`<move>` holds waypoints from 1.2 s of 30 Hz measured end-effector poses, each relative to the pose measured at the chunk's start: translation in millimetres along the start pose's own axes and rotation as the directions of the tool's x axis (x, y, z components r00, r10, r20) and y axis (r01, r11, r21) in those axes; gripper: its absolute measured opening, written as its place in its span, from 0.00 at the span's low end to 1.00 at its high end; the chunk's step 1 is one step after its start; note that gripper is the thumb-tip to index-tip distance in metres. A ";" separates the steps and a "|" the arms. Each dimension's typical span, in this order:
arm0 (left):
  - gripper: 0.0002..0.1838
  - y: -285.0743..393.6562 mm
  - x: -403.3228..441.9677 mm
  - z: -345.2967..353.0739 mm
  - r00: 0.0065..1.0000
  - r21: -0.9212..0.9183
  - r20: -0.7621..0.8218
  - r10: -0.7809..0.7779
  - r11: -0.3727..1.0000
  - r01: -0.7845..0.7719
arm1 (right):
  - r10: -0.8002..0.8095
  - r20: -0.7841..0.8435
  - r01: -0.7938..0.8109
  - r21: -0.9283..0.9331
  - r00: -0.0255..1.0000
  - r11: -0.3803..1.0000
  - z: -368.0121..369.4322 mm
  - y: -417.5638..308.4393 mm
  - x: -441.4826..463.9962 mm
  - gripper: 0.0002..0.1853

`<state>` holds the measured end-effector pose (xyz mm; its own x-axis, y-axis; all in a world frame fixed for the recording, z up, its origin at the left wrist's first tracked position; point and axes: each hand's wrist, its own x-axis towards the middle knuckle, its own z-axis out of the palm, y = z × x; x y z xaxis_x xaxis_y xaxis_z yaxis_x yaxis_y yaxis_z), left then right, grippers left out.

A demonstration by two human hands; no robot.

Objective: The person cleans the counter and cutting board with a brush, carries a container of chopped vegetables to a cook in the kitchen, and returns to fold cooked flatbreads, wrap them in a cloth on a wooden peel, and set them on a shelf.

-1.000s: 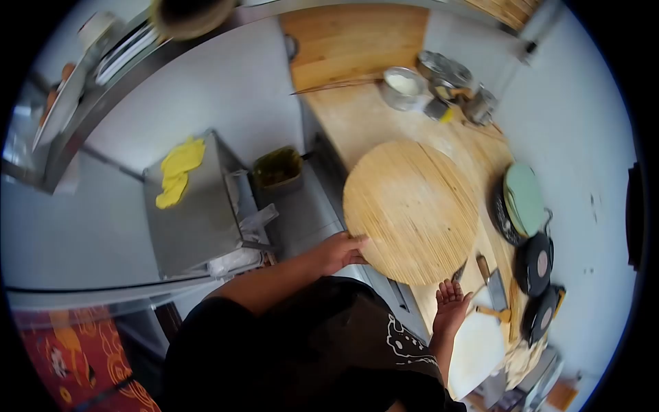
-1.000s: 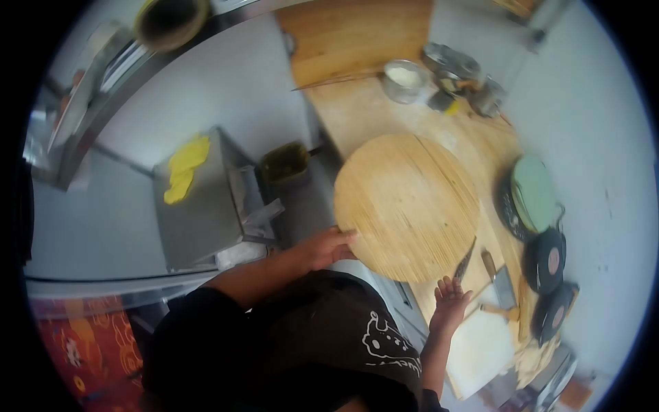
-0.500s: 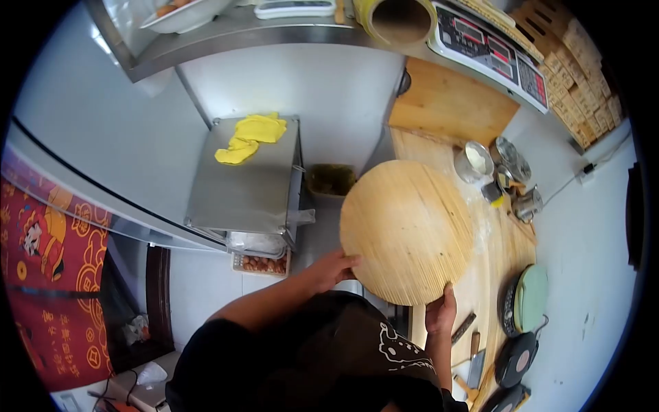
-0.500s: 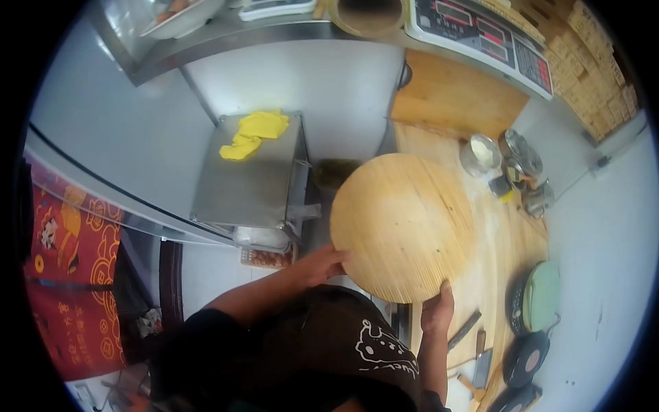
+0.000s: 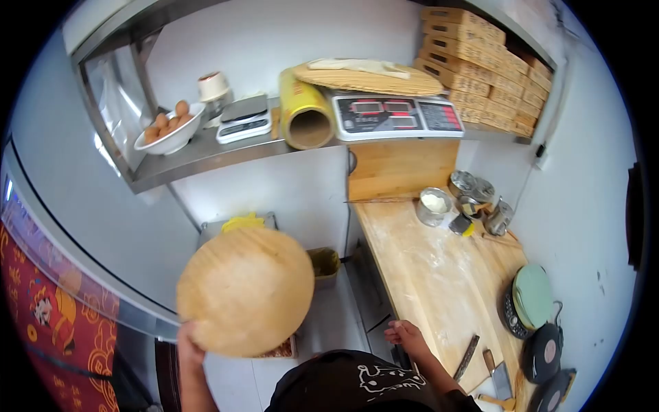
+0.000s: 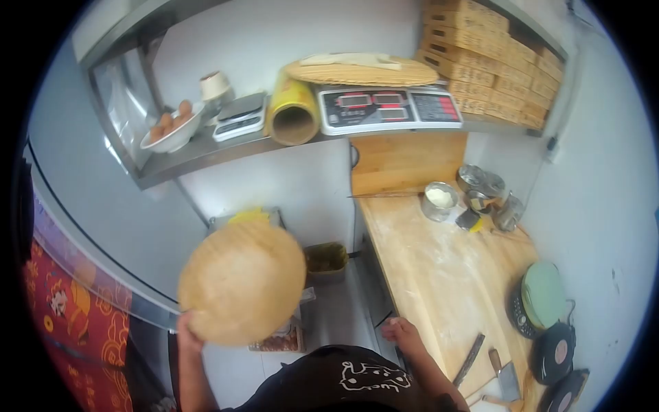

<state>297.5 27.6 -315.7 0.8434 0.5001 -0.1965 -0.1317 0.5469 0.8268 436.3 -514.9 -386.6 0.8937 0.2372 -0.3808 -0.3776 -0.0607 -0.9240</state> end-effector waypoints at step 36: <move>0.20 135.4 62.8 508.5 0.056 0.164 0.874 0.483 -0.183 -0.969 | -0.085 -0.687 -0.250 -0.374 0.721 0.893 -1.6 88.7 -182.1 0.21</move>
<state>597.5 -208.3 51.9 0.4392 -0.2946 0.8487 -0.7083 -0.6947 0.1254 240.4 -565.0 -399.3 0.8435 -0.4900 -0.2200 -0.4703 -0.4757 -0.7434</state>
